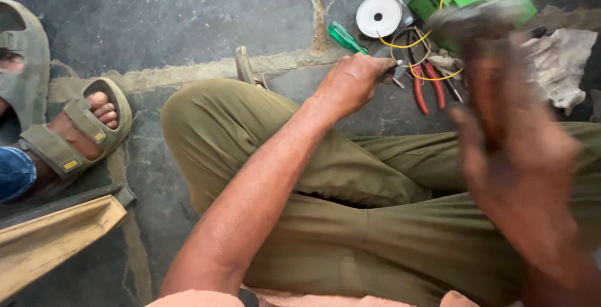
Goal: The person sits on the floor and repairs a small electrical component using pliers, a screwdriver, and a hammer. They connect wires to a green battery, adjust internal parts, and repeatedly hammer a small metal piece into place.
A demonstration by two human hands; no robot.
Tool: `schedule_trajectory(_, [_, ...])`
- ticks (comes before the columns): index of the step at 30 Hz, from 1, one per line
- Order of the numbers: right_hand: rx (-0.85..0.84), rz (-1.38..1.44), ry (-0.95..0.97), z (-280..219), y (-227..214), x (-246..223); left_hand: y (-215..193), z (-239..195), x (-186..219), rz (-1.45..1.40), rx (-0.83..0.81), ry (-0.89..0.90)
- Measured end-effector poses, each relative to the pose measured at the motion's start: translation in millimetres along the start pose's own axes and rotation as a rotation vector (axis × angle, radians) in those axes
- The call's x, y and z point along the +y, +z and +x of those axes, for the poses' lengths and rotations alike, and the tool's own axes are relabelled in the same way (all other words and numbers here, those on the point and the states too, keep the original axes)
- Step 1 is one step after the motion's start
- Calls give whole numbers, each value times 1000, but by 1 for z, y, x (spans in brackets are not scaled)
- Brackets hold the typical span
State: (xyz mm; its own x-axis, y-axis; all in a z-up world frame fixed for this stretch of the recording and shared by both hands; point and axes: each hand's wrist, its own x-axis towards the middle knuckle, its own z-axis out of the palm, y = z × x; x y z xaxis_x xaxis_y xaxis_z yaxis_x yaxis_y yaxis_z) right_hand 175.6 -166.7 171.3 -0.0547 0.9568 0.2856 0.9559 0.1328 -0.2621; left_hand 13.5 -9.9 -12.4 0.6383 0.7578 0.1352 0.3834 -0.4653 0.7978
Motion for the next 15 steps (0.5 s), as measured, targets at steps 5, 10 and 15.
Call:
schedule_trajectory(5, [13,13,33,2,18,3,3,1,1,35,-43,-31])
schedule_trajectory(10, [-189,-58,-14,14,46,15,0,2,2,139,-106,-42])
schedule_trajectory(15, [45,60,-8,-2,10,15,-1,-2,-3,-2,43,-10])
